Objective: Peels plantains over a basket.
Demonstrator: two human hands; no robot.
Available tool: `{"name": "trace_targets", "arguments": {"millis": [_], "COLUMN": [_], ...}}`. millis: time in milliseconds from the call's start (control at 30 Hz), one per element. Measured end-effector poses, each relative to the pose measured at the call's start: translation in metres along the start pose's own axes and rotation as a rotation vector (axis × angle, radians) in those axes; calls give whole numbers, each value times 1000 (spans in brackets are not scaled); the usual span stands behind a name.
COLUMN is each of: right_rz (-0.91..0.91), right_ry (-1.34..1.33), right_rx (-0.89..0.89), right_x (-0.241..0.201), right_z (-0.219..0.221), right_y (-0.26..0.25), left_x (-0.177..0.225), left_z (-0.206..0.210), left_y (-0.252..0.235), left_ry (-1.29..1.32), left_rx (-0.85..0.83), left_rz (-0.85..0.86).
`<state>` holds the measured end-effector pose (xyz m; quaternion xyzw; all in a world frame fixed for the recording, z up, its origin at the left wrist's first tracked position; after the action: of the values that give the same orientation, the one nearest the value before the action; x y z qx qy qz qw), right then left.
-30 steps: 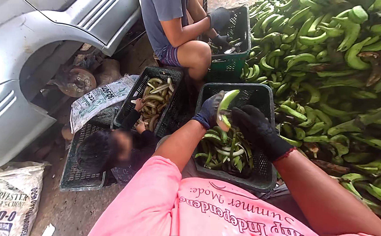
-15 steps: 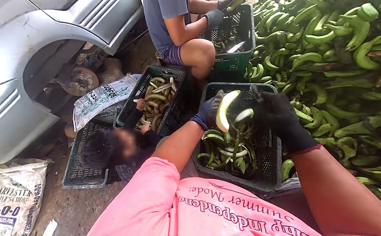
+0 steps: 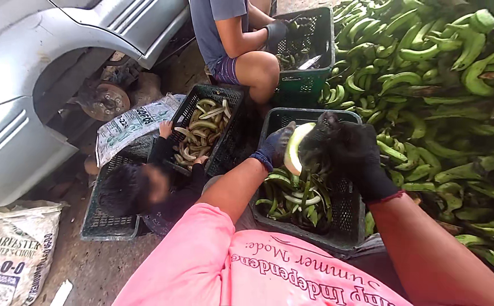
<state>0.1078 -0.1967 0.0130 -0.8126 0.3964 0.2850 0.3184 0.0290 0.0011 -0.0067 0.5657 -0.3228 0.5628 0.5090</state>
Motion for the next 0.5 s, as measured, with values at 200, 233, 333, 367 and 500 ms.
{"name": "trace_targets", "arguments": {"millis": [200,233,333,367,500], "right_rz": [-237,-182,-42,-14,-33], "right_ry": [-118,-80,69,102,54], "right_rx": [-327,-285,-34,40,99], "right_x": [-22,-20,-5,1,-3], "right_z": [23,25,21,19,0], "right_y": [23,21,11,7,1], "left_x": [5,4,4,6,0], "left_z": [-2,1,6,6,0], "left_y": [0,0,5,7,5], "left_ry": [134,110,-25,-90,-27], "left_rx": [-60,-78,-48,-36,29], "left_rz": [15,38,45,45,-9]}}
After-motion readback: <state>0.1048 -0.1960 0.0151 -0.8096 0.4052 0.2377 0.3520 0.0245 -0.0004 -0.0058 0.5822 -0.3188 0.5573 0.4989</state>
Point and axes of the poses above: each hand's wrist, its own y-axis away from the middle knuckle, its own z-axis out of the palm, x = y × z, the point moved 3 cm from there along -y, towards the middle knuckle, and after that the axes turned 6 degrees about z, right-handed, at the moved point
